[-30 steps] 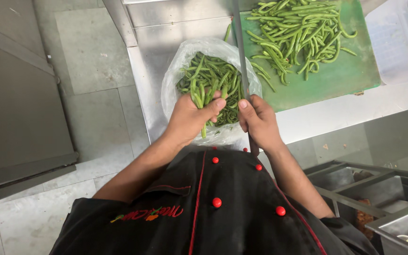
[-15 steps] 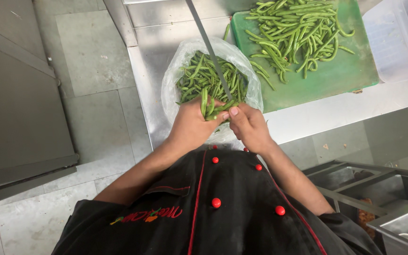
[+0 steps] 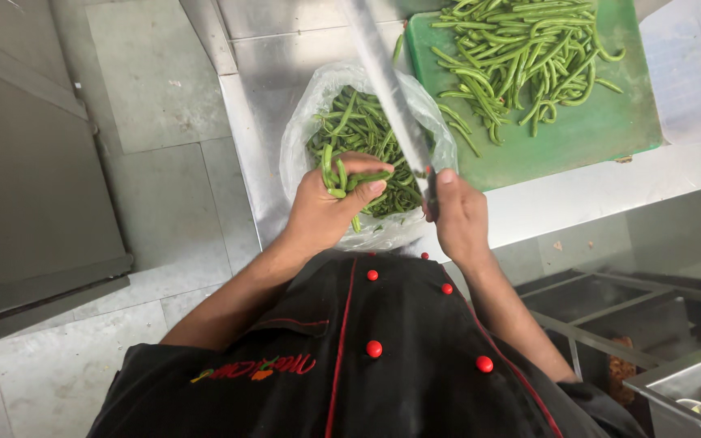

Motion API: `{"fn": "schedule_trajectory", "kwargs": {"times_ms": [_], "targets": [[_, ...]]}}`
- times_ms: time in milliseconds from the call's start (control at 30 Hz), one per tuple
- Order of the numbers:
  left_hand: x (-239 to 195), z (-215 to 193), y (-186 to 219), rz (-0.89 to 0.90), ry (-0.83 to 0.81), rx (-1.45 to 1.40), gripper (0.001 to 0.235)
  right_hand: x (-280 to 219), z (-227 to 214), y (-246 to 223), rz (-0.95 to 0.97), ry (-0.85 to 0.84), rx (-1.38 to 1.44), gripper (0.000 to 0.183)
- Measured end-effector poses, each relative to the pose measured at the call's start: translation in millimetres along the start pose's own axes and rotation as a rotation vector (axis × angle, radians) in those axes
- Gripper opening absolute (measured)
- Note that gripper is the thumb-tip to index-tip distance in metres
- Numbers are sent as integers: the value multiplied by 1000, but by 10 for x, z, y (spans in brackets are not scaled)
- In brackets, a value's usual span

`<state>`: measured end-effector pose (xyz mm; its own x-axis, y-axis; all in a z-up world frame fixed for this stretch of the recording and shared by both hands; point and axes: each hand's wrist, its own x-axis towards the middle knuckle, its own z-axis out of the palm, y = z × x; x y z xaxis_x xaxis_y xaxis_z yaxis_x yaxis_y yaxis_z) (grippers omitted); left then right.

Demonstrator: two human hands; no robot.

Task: The person trims the ends of green beans using a knife. They hold a handful of beans in their left hand and use the knife in their right hand to slice off the tips, dropping the trimmed beans onto a green cutting board.

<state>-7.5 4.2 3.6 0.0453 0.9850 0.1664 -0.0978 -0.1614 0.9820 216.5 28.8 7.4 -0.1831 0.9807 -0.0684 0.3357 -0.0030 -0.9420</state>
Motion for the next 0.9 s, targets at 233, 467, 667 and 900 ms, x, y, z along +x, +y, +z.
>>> {"fn": "schedule_trajectory", "kwargs": {"times_ms": [233,467,667,900], "targets": [[102,0,-39,-57,-116,-21,21,4,33,-120,-47,-42,-279,39],[118,51,-38,-199,-124,-100,21,41,30,-154,-160,-191,-199,41],[71,90,-106,-269,-62,-318,21,-4,87,-26,-31,-197,-18,41],[33,105,-228,-324,18,-693,24,-27,38,15,-46,-188,156,37]]}}
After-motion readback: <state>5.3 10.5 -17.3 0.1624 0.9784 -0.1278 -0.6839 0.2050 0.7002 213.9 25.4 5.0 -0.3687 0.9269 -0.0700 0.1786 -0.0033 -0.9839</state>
